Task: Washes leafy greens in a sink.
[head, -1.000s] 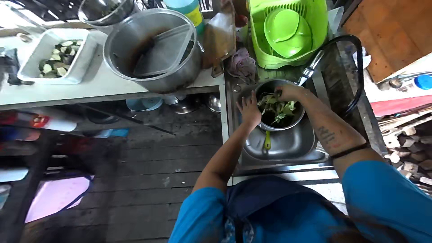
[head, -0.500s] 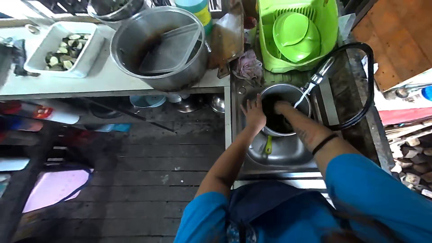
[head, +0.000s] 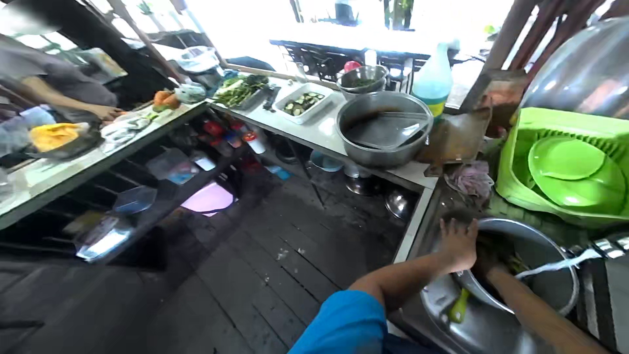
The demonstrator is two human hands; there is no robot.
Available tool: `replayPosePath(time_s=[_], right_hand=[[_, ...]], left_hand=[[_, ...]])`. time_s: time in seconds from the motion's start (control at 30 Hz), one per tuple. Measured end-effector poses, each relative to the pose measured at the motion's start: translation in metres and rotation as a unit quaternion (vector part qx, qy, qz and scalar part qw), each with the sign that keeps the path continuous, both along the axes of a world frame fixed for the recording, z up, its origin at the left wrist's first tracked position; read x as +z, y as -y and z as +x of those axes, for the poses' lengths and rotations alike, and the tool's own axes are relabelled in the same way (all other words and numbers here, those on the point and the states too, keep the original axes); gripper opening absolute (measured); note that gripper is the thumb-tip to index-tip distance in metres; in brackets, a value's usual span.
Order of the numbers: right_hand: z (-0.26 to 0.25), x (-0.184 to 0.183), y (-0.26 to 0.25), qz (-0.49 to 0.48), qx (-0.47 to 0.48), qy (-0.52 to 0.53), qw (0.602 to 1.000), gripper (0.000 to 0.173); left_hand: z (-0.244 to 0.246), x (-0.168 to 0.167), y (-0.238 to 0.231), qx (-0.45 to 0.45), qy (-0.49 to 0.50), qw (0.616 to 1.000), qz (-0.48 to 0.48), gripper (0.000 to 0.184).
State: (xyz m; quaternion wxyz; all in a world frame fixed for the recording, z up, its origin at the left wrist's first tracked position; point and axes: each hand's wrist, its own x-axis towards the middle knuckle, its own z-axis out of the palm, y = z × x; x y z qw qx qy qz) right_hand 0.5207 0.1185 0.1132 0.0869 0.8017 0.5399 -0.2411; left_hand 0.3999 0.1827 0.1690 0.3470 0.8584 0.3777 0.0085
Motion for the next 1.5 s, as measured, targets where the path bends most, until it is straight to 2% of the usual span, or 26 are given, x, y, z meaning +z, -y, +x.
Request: replayPosePath(time_s=[0.07, 0.17, 0.23, 0.3, 0.33, 0.43, 0.53, 0.63, 0.67, 0.73, 0.77, 0.8, 0.83, 0.9, 0.97, 1.03, 1.13, 1.2, 1.27, 1.33, 1.4, 1.47, 1.5], right_hand=[[0.029, -0.010, -0.016, -0.016, -0.001, 0.042, 0.999, 0.056], [0.053, 0.027, -0.035, -0.057, 0.001, 0.024, 0.998, 0.057], [0.066, 0.057, -0.031, -0.013, -0.026, -0.074, 0.997, 0.063], [0.074, 0.074, -0.014, 0.070, -0.107, -0.182, 0.975, 0.064], [0.076, 0.078, -0.007, 0.086, -0.146, -0.198, 0.965, 0.063], [0.080, 0.080, 0.003, 0.006, -0.169, -0.112, 0.979, 0.058], [0.080, 0.091, 0.004, 0.024, -0.167, -0.095, 0.981, 0.058], [0.070, 0.080, 0.003, -0.030, -0.132, 0.063, 0.989, 0.064], [0.065, 0.077, -0.002, -0.053, -0.115, 0.072, 0.989, 0.072], [0.057, 0.064, -0.011, -0.090, -0.083, 0.025, 0.992, 0.090], [0.051, 0.053, -0.014, -0.121, -0.066, 0.008, 0.990, 0.093], [0.043, 0.035, -0.013, -0.146, -0.048, 0.007, 0.988, 0.088], [0.035, 0.013, -0.005, -0.136, -0.040, 0.001, 0.990, 0.077], [0.025, -0.030, 0.006, -0.071, -0.023, -0.012, 0.997, 0.061], [0.036, -0.047, -0.001, -0.028, 0.021, -0.003, 0.999, 0.060], [0.043, -0.011, -0.004, -0.008, 0.010, 0.015, 1.000, 0.067], [0.037, 0.043, -0.014, -0.026, -0.082, -0.021, 0.996, 0.056], [0.047, 0.053, -0.018, -0.006, -0.106, -0.108, 0.988, 0.050], [0.065, 0.063, -0.010, 0.077, -0.126, -0.191, 0.970, 0.051], [0.084, 0.064, 0.002, 0.120, -0.122, -0.182, 0.968, 0.053], [0.100, 0.036, 0.018, 0.107, -0.106, -0.134, 0.980, 0.060], [0.095, 0.053, 0.032, 0.063, -0.111, -0.131, 0.983, 0.065], [0.089, 0.066, 0.039, 0.087, -0.136, -0.142, 0.977, 0.062]], left_hand=[[0.001, -0.003, -0.001, -0.001, 0.010, 1.000, 0.007, 0.091], [0.002, -0.005, -0.002, -0.004, 0.008, 1.000, 0.006, 0.094], [0.002, -0.004, -0.002, -0.004, 0.014, 1.000, -0.002, 0.095], [0.002, -0.003, -0.002, -0.002, 0.025, 1.000, -0.009, 0.094], [0.002, -0.003, -0.002, 0.002, 0.032, 0.999, -0.014, 0.093], [0.004, -0.007, 0.001, 0.001, 0.023, 1.000, -0.018, 0.094], [0.004, -0.008, -0.001, 0.005, 0.034, 0.999, -0.015, 0.092], [0.005, -0.008, 0.001, 0.001, 0.021, 1.000, -0.015, 0.091], [0.005, -0.007, 0.000, -0.001, 0.021, 1.000, -0.015, 0.091], [0.004, -0.009, 0.000, 0.004, 0.030, 0.999, -0.020, 0.091], [0.004, -0.008, 0.000, 0.005, 0.031, 0.999, -0.025, 0.091], [0.004, -0.007, 0.001, 0.005, 0.030, 0.999, -0.031, 0.091], [0.005, -0.007, 0.002, 0.004, 0.029, 0.999, -0.033, 0.091], [0.006, -0.008, 0.000, 0.005, 0.033, 0.999, -0.027, 0.091], [0.001, -0.007, -0.003, 0.009, 0.028, 1.000, -0.008, 0.092], [-0.004, -0.001, 0.002, 0.006, 0.010, 1.000, 0.015, 0.094], [-0.001, 0.009, 0.004, 0.002, -0.027, 1.000, 0.016, 0.090], [0.005, 0.001, 0.003, -0.010, -0.039, 0.999, 0.025, 0.092], [0.008, -0.004, 0.002, -0.016, -0.040, 0.998, 0.042, 0.090], [0.015, -0.013, 0.000, -0.008, -0.049, 0.997, 0.062, 0.086], [0.017, -0.020, 0.002, -0.006, -0.066, 0.994, 0.089, 0.085], [0.018, -0.018, 0.003, -0.014, -0.050, 0.988, 0.143, 0.082], [0.019, -0.015, 0.004, -0.025, -0.014, 0.985, 0.173, 0.079]])
